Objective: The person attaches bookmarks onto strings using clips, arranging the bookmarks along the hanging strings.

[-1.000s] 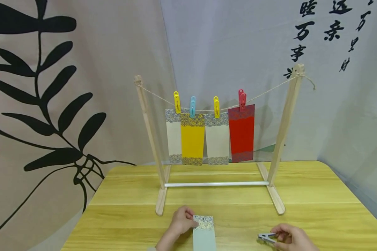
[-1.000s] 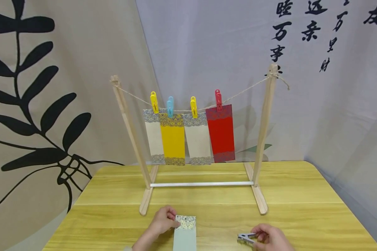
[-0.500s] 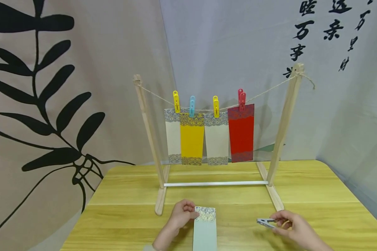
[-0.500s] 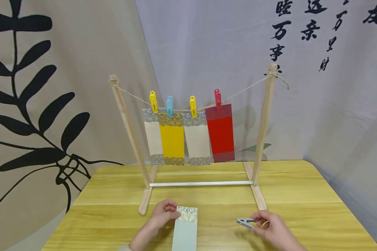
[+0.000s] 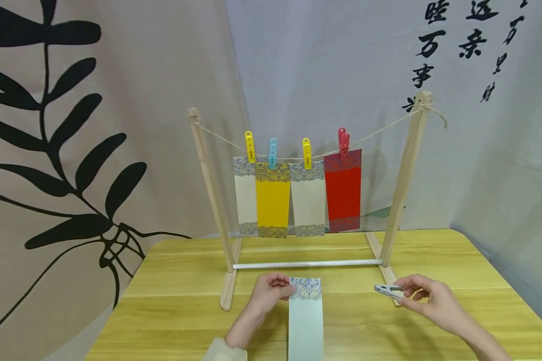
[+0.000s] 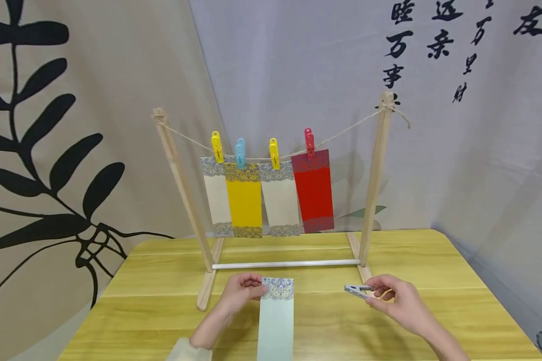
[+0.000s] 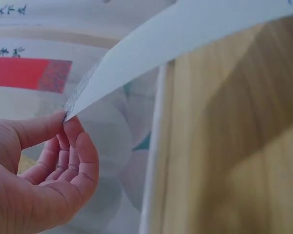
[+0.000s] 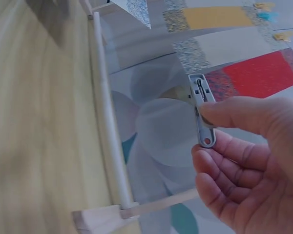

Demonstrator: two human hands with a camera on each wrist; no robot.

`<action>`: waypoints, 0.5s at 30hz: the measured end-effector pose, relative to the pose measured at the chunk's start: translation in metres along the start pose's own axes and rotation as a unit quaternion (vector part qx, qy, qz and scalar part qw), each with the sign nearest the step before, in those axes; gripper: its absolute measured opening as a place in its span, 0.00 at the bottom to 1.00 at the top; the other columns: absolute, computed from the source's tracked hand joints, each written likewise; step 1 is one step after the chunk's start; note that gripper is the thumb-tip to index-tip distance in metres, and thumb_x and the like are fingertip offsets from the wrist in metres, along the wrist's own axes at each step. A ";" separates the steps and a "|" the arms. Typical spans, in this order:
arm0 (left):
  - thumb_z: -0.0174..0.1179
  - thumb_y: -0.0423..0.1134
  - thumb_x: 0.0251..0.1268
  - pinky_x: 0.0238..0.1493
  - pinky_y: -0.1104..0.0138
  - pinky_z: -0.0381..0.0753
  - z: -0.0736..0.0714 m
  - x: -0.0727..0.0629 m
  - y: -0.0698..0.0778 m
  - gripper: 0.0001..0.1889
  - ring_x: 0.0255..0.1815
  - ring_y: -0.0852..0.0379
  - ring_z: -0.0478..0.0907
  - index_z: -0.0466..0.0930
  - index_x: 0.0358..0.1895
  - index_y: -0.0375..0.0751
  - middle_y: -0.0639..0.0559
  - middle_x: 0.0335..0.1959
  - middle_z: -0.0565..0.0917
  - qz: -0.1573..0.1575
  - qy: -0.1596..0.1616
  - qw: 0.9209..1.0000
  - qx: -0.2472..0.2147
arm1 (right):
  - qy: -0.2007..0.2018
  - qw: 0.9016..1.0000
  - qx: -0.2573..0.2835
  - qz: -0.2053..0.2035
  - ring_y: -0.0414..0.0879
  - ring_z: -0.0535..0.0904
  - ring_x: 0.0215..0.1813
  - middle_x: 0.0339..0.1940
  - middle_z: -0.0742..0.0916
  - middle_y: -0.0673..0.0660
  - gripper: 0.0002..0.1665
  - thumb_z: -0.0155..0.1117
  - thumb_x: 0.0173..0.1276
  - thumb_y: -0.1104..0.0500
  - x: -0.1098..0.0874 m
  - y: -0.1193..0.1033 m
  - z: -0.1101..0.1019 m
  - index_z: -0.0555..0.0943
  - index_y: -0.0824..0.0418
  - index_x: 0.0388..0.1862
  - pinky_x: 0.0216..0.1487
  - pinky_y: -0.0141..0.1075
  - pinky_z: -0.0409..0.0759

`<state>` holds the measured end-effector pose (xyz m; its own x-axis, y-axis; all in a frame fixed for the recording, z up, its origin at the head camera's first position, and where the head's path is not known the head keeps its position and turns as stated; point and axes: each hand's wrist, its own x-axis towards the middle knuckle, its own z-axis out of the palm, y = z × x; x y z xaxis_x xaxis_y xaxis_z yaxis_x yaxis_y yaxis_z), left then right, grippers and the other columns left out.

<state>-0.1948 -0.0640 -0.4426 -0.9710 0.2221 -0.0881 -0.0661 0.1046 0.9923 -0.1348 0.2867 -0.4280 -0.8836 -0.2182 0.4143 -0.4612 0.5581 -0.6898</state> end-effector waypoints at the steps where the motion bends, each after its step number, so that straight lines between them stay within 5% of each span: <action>1: 0.64 0.27 0.52 0.37 0.62 0.81 0.002 0.002 0.004 0.10 0.28 0.60 0.76 0.77 0.38 0.27 0.50 0.27 0.78 0.004 0.000 1.000 -0.001 | 0.001 1.000 -0.004 0.000 0.35 0.74 0.29 0.28 0.82 0.44 0.15 0.71 0.50 0.72 0.002 -0.001 -0.003 0.81 0.65 0.37 0.26 0.29 0.75; 15: 0.66 0.32 0.55 0.32 0.70 0.78 0.033 0.018 0.067 0.08 0.26 0.61 0.76 0.80 0.34 0.31 0.53 0.26 0.79 0.065 -0.007 0.998 -0.008 | 0.003 0.997 -0.079 0.007 0.33 0.75 0.33 0.32 0.82 0.44 0.13 0.69 0.55 0.68 0.040 -0.031 -0.044 0.80 0.65 0.41 0.31 0.28 0.75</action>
<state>-0.2092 -0.0211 -0.3808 -0.9682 0.2468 0.0413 0.0573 0.0582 0.9967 -0.1526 0.2964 -0.3637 -0.8892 -0.2045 0.4093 -0.4299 0.6799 -0.5941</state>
